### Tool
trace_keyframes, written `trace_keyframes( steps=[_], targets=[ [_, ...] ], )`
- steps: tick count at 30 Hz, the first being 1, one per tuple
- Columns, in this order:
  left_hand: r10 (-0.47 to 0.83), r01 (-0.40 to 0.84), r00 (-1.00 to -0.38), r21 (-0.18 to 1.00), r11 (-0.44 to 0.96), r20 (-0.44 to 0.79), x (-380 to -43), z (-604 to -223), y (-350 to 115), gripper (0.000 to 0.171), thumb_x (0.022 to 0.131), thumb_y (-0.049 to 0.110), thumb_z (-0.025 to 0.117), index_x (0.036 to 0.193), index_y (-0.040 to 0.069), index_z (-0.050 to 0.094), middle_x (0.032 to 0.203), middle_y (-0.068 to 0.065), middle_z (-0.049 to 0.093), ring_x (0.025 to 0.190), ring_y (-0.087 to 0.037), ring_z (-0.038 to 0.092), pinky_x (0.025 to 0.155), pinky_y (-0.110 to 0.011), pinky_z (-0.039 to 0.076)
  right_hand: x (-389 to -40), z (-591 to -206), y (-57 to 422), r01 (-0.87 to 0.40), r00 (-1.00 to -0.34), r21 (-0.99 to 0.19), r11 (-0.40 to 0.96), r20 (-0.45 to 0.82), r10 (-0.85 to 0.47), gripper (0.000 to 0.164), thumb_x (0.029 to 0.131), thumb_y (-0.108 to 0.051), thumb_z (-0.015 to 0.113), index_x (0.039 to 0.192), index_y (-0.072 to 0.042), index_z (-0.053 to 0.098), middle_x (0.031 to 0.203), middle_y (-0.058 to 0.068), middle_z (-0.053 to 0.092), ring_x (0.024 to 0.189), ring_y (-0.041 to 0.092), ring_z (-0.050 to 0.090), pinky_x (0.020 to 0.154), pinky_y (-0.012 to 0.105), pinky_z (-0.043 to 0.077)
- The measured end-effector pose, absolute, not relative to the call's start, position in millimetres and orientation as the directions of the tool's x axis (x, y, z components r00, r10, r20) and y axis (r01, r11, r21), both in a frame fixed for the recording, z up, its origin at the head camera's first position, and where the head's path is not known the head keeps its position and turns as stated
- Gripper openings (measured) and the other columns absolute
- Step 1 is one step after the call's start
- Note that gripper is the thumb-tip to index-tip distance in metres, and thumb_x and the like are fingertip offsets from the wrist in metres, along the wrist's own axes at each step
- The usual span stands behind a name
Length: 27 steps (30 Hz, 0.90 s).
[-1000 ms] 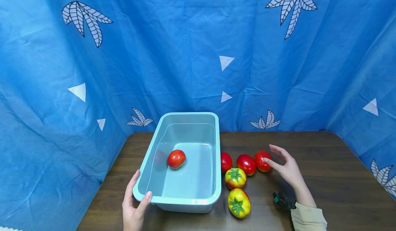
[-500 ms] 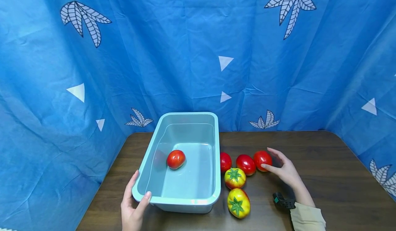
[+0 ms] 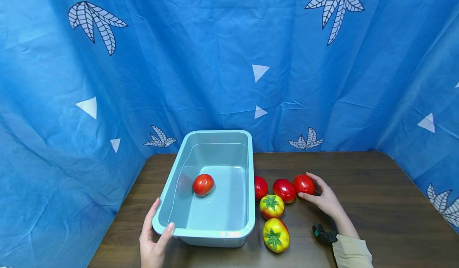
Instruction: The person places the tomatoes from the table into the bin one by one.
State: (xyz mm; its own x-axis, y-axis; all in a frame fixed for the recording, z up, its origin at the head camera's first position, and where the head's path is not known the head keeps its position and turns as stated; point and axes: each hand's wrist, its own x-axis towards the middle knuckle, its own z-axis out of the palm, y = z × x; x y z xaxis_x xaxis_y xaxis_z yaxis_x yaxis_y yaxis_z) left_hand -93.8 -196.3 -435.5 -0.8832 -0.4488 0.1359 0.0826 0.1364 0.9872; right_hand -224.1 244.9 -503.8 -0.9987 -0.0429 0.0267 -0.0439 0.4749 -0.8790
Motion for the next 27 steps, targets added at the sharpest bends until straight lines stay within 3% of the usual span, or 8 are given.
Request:
trace_keyframes(
  steps=[14,27],
  targets=[
    [-0.447,0.091,-0.883,0.987,0.133,0.142,-94,-438,-196,0.063,0.087,0.006,0.064,0.144,0.017,0.039,0.142,0.000,0.038,0.118,-0.013,0.039,0.086,-0.010,0.036,-224,-505,245,-0.066,-0.998,-0.886,0.458,0.055,-0.036,0.077,0.081,-0.025,0.074,0.142,-0.006,0.032,0.140,0.025,0.034,0.121,0.046,0.037,0.092,0.059,0.039],
    [-0.447,0.085,-0.884,0.987,0.140,0.139,-94,-438,-196,0.063,0.087,0.006,0.064,0.144,0.020,0.039,0.143,0.000,0.038,0.118,-0.014,0.039,0.085,-0.010,0.036,-217,-484,244,-0.090,-0.996,-0.874,0.477,0.088,-0.026,0.079,0.080,-0.026,0.075,0.143,-0.008,0.031,0.141,0.025,0.033,0.122,0.048,0.035,0.088,0.060,0.042]
  ],
)
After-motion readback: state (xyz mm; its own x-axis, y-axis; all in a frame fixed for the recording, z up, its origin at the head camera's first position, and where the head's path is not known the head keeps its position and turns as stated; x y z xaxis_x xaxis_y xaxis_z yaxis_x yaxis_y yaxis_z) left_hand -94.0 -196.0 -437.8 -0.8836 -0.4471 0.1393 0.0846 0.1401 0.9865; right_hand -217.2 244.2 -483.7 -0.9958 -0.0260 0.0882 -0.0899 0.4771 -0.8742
